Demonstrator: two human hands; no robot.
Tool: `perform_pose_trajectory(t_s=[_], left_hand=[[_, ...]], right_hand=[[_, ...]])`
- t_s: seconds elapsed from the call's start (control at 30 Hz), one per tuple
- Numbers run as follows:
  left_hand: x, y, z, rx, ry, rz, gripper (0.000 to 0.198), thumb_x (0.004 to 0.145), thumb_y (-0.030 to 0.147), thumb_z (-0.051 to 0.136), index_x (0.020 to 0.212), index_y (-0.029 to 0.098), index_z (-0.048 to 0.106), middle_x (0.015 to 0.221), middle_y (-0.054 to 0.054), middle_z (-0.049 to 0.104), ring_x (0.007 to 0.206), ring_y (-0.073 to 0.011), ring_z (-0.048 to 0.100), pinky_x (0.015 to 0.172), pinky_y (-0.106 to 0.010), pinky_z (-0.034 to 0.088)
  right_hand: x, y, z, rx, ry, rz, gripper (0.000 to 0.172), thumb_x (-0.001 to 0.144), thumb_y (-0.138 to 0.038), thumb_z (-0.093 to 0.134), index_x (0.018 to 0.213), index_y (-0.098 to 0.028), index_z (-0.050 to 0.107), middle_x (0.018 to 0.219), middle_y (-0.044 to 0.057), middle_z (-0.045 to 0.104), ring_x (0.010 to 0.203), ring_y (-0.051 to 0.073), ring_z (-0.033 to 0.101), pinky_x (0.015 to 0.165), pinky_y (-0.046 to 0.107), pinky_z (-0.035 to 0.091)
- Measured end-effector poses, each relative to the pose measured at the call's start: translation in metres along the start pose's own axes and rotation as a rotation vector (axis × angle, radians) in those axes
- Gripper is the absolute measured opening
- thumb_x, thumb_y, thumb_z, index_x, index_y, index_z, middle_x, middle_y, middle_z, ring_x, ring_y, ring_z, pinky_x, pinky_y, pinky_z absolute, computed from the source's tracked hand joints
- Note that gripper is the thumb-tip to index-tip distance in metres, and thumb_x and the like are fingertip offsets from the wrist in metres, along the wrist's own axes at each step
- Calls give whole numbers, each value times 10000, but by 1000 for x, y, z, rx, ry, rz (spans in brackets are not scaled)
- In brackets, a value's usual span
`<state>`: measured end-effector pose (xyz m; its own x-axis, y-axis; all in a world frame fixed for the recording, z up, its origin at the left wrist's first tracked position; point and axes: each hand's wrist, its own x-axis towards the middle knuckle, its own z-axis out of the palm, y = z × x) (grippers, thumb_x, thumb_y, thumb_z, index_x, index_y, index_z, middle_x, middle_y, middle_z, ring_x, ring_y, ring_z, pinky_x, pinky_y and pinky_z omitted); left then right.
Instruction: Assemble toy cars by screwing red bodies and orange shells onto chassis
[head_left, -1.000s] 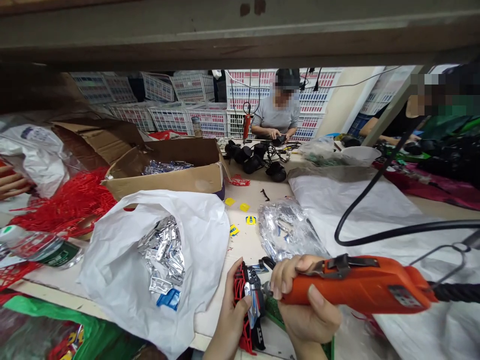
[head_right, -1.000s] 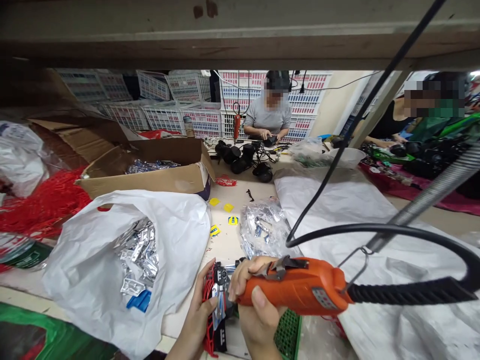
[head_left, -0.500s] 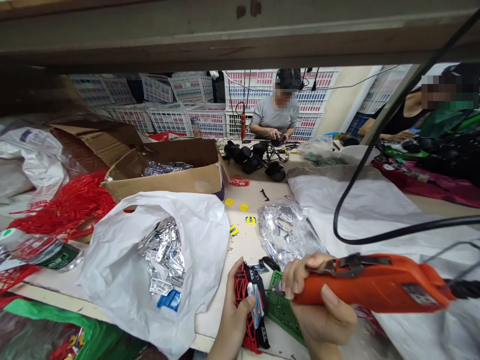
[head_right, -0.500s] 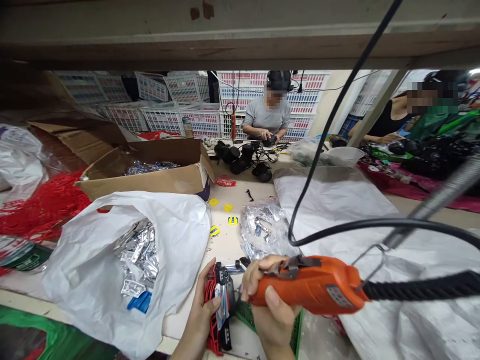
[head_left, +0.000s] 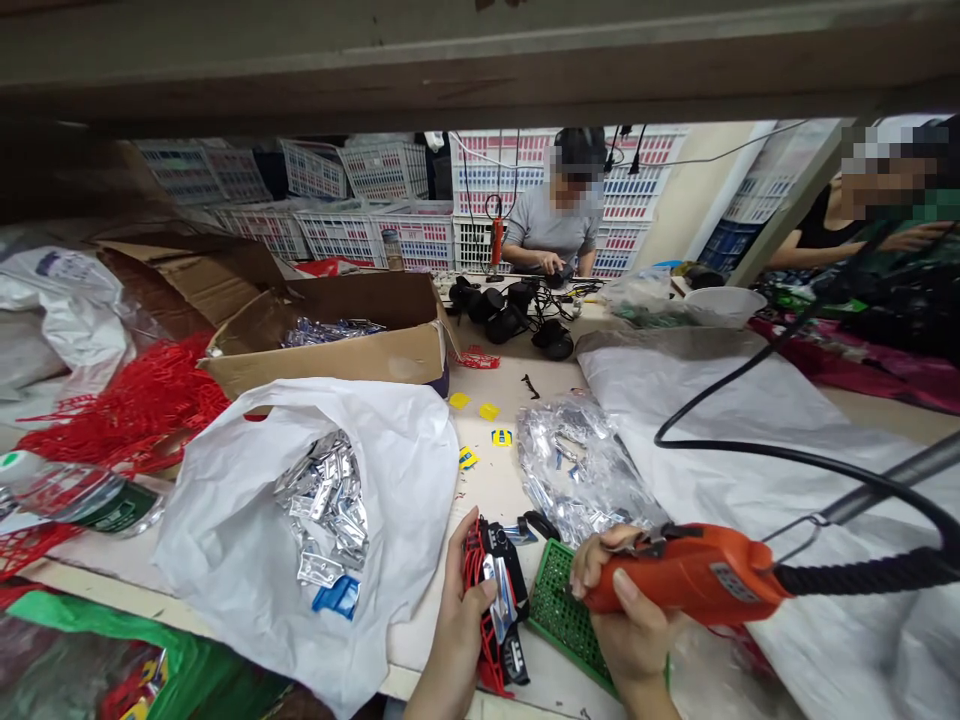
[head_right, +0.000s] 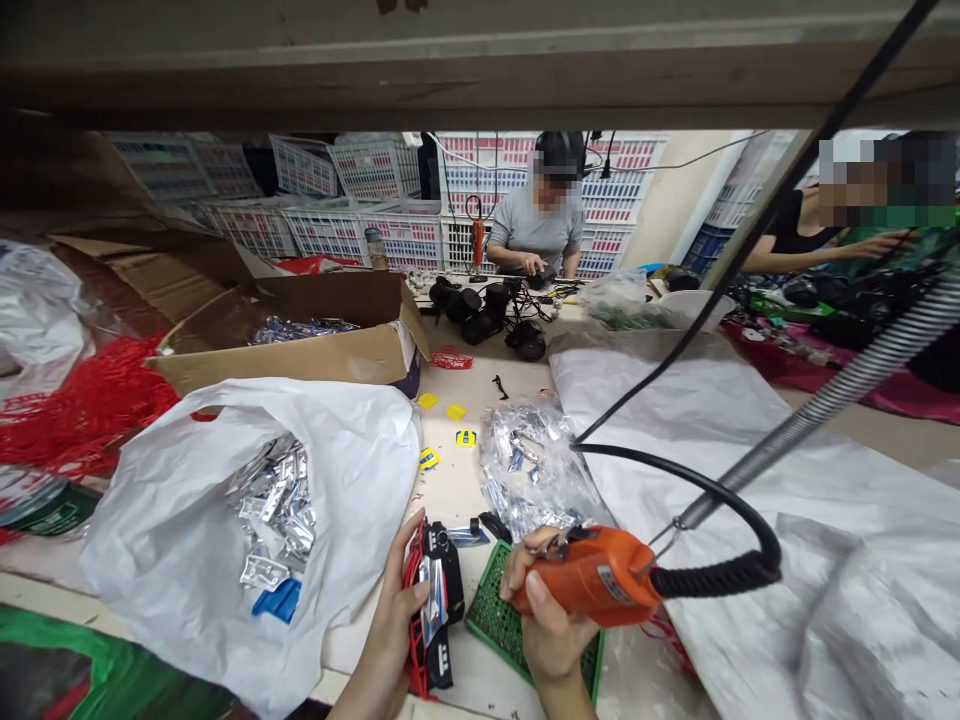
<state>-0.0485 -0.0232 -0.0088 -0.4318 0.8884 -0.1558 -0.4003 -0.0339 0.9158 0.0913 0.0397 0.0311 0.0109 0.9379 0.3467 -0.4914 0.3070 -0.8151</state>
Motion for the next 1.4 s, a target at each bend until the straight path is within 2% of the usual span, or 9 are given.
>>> perform_pose_trajectory(t_s=[0.13,0.23,0.37,0.53,0.7,0.97,1.07,1.2,1.4], left_hand=[[0,0,1,-26,-1,-14,709,721,364,685,1409,245,569,1487,-95,629,1425,-351,522,1177,-452,402],[0,-1,1,-41,5,-15,709,714,359,686,1402,241,563,1483,-106,632,1413,-350,537,1188,-455,383],[1,-4,0,-67,-17,-31,731,702,348,706,1415,261,567,1491,-95,628,1423,-356,523,1181,-449,395],[5,-13,-9,-48,-64,-18,768,710,368,723,1450,256,549,1509,-100,611,1415,-369,529,1149,-460,437],[10,-21,-18,-14,-151,36,759,749,398,739,1468,257,541,1530,-104,595,1419,-365,530,1149,-464,443],[9,-16,-16,-5,-159,32,735,775,362,716,1479,252,536,1517,-110,607,1383,-354,567,1135,-457,456],[4,-11,-10,-15,-117,12,718,779,349,700,1471,248,538,1510,-111,612,1383,-349,568,1141,-454,446],[-4,-1,-1,-15,-11,-16,686,766,356,698,1430,245,570,1541,-104,578,1464,-340,474,1208,-446,353],[-5,2,-3,-1,-3,-23,687,754,373,693,1419,250,576,1587,-104,528,1531,-341,371,1245,-454,280]], right_hand=[[3,-2,9,12,23,-25,245,823,-435,740,925,-239,635,530,-51,583,377,134,456,395,279,379],[3,-8,12,19,27,-33,234,819,-427,756,912,-239,651,530,-48,589,386,139,484,389,268,377],[2,-29,21,58,70,-105,208,829,-414,753,922,-240,689,549,-33,601,437,144,538,422,269,423],[-1,-51,38,176,21,-157,217,870,-440,702,963,-244,702,558,-21,590,426,147,537,445,295,435],[-7,-48,45,229,-14,-115,211,891,-431,678,993,-247,699,586,-18,607,446,155,558,454,290,465],[-7,-41,49,237,-21,-76,204,878,-432,678,977,-256,701,579,-32,610,446,138,553,462,258,473],[-7,-39,52,235,-11,-84,200,879,-433,681,969,-255,698,578,-36,606,429,136,542,450,260,468],[-8,-35,54,251,-38,-82,171,880,-412,684,939,-251,678,581,-44,599,425,127,536,452,250,463],[-11,-34,60,255,-50,-82,168,885,-421,691,933,-263,662,588,-52,592,435,123,538,463,243,453]])
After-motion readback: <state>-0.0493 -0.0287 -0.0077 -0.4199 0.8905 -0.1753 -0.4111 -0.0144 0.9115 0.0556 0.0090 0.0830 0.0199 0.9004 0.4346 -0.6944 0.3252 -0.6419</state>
